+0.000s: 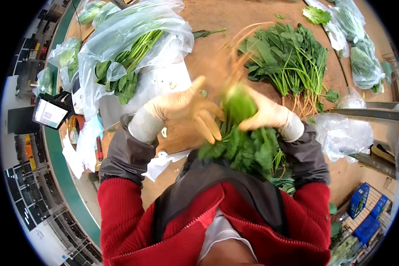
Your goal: The person gathers leafy green vegetables with roots, aligns them into bunches, and secures each bunch with a rubber band. The person then places the bundled vegetables into a plastic bag on the table.
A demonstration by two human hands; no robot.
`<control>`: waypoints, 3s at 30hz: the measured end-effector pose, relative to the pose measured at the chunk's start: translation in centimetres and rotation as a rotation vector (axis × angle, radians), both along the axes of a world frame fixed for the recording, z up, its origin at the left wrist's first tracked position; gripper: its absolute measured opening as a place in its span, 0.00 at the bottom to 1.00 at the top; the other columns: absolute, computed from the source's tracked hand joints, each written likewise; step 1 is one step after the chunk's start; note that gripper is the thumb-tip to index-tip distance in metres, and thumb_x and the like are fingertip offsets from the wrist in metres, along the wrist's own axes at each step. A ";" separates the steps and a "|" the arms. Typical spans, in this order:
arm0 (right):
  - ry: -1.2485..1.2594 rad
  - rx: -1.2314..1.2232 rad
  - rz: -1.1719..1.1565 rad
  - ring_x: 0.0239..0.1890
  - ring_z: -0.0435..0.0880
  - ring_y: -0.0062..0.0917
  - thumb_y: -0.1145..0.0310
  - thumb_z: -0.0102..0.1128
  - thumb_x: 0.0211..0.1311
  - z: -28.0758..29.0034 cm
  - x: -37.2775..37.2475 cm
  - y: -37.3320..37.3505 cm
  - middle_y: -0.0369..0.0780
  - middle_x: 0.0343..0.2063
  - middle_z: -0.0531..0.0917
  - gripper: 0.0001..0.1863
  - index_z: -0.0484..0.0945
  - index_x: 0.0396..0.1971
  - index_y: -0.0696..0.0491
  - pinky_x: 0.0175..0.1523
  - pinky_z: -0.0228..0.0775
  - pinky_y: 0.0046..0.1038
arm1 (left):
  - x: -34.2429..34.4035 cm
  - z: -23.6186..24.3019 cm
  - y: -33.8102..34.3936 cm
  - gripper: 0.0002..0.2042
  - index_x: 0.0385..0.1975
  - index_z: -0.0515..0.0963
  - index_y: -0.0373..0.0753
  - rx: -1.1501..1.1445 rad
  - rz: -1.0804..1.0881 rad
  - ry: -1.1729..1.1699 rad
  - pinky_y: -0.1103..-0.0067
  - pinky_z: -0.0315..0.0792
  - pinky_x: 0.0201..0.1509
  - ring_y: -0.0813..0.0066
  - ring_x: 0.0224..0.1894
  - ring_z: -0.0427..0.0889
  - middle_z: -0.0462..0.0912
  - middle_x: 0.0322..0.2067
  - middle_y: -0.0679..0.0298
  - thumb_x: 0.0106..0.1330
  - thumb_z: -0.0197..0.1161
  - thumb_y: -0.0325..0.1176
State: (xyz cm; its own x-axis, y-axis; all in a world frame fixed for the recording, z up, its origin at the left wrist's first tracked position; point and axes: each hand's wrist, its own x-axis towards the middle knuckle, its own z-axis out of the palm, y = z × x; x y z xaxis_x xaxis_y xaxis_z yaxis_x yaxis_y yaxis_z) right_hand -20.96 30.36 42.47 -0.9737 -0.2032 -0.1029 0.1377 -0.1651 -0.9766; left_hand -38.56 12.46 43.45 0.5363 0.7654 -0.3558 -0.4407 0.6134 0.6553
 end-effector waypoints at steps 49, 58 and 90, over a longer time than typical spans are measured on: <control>-0.202 -0.924 -0.304 0.32 0.81 0.30 0.54 0.53 0.54 5.2 -31.5 -10.6 0.44 0.34 0.80 0.23 0.73 0.41 0.58 0.41 0.75 0.29 | -25.1 7.8 -16.6 0.07 0.30 0.73 0.42 0.301 0.916 2.764 0.68 0.69 0.23 0.59 0.21 0.77 0.74 0.16 0.61 0.51 0.56 0.26; 0.008 -0.904 -0.908 0.31 0.77 0.30 0.57 0.58 0.54 4.2 -45.9 -12.1 0.43 0.37 0.78 0.24 0.71 0.42 0.64 0.36 0.72 0.33 | -19.2 16.4 -18.8 0.08 0.38 0.76 0.42 0.349 1.332 2.494 0.77 0.68 0.23 0.69 0.18 0.75 0.77 0.19 0.56 0.59 0.57 0.27; -0.090 -0.019 -1.663 0.24 0.74 0.14 0.66 0.58 0.58 -6.4 5.8 5.2 0.36 0.29 0.78 0.18 0.70 0.44 0.60 0.27 0.64 0.14 | 9.2 -7.9 14.5 0.15 0.48 0.70 0.32 0.280 0.487 0.476 0.78 0.66 0.53 0.73 0.47 0.74 0.74 0.47 0.59 0.62 0.52 0.28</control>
